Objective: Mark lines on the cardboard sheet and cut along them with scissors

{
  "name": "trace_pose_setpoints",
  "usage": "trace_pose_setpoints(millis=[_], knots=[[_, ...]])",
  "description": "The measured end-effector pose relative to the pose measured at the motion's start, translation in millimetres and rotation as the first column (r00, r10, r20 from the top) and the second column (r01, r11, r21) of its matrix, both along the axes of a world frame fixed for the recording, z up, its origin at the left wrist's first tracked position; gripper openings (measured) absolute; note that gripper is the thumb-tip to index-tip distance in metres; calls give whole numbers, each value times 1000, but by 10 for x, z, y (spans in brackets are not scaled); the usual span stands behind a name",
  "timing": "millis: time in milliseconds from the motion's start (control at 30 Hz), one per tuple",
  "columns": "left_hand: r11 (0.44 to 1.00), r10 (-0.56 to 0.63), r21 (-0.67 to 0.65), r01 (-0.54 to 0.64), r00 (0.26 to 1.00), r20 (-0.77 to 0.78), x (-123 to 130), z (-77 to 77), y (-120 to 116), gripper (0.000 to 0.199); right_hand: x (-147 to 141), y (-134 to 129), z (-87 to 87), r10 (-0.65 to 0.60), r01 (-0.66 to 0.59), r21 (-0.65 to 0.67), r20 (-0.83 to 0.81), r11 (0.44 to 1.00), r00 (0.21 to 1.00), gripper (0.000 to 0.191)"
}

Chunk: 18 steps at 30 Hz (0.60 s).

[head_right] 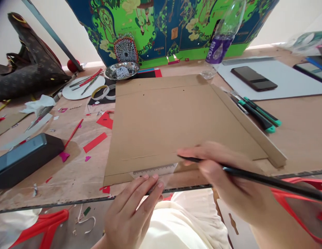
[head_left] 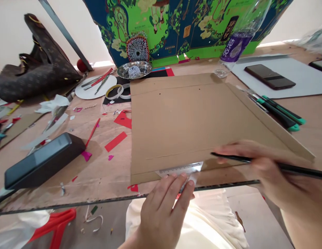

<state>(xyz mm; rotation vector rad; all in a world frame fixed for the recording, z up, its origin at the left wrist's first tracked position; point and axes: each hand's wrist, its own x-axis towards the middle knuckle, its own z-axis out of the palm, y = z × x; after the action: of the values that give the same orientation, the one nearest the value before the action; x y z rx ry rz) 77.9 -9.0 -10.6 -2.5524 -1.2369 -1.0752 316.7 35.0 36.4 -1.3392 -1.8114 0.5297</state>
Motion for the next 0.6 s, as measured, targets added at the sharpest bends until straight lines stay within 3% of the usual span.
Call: trace_pose_setpoints(millis=[100,200,300,467,600], knots=[[1000,-5,-1,5,1000,5,-4,-27,-21,27,-406,122,290,247,-249,-158,-35,956,968,19],[1000,4,9,-5,999,43,11,-28,-30,25,-680,263,378,357,-352,-327,-46,877,933,11],[1000,7,-1,-7,998,65,31,-11,-26,24,-842,356,293,350,-357,-433,-98,828,932,14],[1000,7,-17,-6,998,60,33,-18,-26,25,-927,350,100,272,-285,-448,-95,847,958,21],[1000,-1,-18,2,998,67,30,-41,-33,26,-931,326,63,273,-278,-405,-72,871,959,21]])
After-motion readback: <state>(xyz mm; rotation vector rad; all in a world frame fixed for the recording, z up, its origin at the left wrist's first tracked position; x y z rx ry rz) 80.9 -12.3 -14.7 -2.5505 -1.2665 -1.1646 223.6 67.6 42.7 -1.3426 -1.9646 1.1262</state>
